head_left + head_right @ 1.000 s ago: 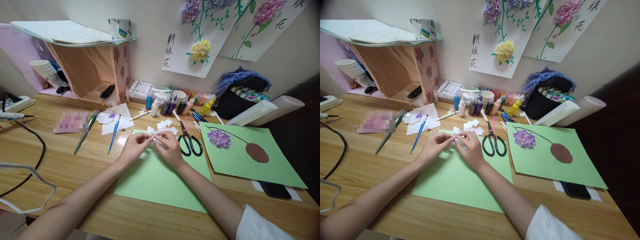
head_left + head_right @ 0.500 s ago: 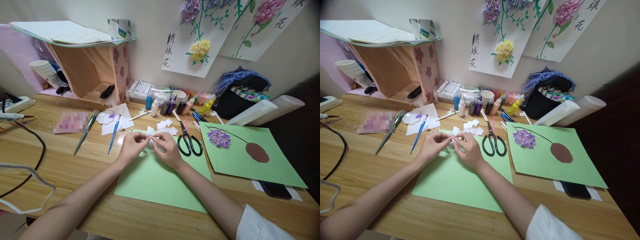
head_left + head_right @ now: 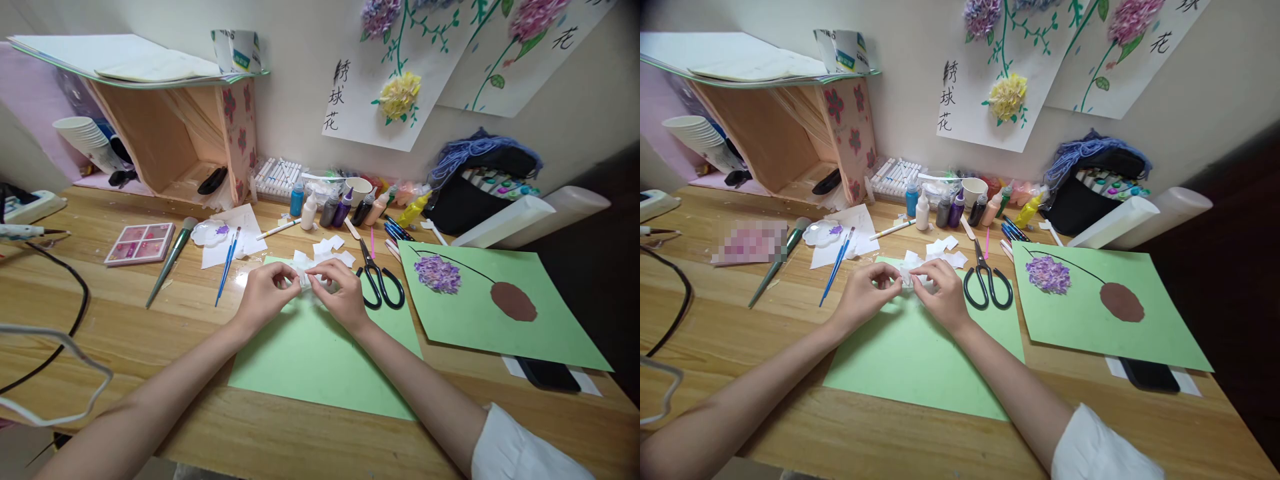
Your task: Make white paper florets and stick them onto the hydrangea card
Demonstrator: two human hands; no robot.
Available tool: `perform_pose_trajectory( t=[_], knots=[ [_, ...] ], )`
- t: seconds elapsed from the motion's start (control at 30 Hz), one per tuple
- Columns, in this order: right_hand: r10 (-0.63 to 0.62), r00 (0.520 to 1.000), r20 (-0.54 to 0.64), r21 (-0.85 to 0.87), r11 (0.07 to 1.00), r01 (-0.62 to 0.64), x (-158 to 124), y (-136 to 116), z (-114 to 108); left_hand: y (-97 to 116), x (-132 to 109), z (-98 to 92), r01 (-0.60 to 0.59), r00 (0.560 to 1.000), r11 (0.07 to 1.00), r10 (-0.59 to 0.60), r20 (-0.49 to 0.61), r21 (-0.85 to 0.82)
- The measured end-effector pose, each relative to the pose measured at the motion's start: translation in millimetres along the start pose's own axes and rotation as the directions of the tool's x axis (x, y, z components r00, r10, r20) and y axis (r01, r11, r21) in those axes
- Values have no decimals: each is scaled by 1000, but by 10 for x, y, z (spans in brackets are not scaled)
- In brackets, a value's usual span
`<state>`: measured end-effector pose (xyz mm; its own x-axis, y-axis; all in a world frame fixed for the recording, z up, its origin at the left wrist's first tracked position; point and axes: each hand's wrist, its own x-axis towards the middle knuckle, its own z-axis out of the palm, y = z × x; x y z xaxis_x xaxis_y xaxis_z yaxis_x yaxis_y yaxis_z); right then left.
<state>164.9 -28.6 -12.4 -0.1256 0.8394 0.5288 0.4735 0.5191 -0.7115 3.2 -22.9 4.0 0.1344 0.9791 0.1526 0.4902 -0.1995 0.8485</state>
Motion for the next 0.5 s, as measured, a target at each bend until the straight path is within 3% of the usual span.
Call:
perform_pose_trajectory(
  t=[0.17, 0.5],
  knots=[
    [-23, 999, 25, -4, 1000, 23, 0, 6, 3, -1, -30, 9, -124, 992, 988, 123, 24, 92],
    [-53, 998, 39, -59, 997, 55, 1, 5, 9, 0, -38, 35, -123, 991, 989, 118, 64, 79]
  ],
)
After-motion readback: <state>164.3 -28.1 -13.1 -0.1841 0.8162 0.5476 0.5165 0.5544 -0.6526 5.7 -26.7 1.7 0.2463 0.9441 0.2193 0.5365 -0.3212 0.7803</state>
